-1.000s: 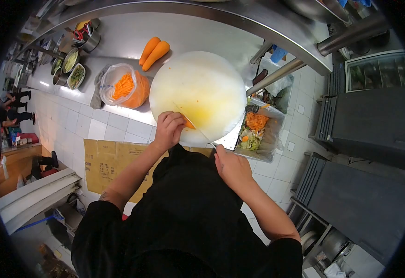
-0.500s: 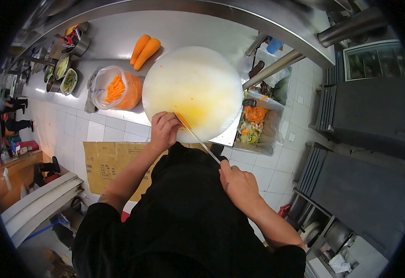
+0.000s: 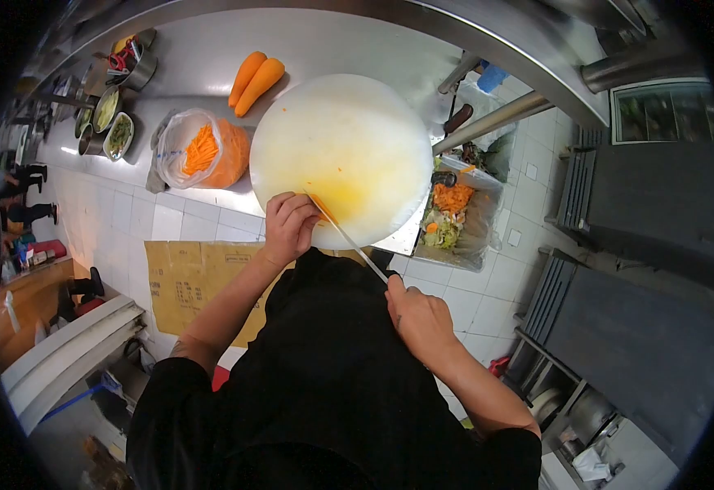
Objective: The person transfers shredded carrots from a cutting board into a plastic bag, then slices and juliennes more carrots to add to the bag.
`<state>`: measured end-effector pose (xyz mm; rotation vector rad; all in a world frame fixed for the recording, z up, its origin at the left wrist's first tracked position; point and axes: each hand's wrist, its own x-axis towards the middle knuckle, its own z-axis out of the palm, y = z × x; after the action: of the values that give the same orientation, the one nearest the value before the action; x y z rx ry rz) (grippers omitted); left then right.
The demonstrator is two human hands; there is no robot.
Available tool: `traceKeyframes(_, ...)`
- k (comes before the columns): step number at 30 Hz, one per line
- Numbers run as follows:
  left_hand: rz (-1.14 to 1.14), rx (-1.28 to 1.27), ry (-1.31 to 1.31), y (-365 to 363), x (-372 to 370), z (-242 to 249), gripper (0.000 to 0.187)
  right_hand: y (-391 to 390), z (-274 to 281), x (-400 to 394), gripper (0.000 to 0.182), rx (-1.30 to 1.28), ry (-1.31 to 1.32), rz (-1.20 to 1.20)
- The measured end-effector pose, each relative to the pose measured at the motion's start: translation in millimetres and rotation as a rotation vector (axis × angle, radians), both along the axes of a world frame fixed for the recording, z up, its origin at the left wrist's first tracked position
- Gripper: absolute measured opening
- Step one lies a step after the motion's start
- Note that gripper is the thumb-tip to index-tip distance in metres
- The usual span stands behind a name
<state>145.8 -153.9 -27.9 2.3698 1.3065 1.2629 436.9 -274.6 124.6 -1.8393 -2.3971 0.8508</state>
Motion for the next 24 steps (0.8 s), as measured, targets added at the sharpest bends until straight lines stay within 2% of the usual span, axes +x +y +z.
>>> traceKeyframes(3, -0.014, -0.014, -0.006, 0, 0, 4, 0.03, 8, -11, -1, 0.019, -0.036, 0.042, 0.0)
traceKeyframes(8, -0.012, -0.009, -0.02, -1, -1, 0, 0.031, 47, -62, -27, 0.018, -0.044, 0.126, 0.024)
traceKeyframes(11, -0.015, -0.004, -0.005, -1, 0, 3, 0.033, 50, -59, -24, 0.018, -0.003, 0.174, 0.01)
traceKeyframes(18, -0.017, 0.006, -0.021, 0, 1, 0, 0.034, 36, -53, -12, 0.018, 0.01, 0.104, 0.015)
traceKeyframes(24, -0.004, -0.032, 0.072, -4, 1, 12, 0.033, 30, -61, -13, 0.018, 0.019, 0.115, 0.001)
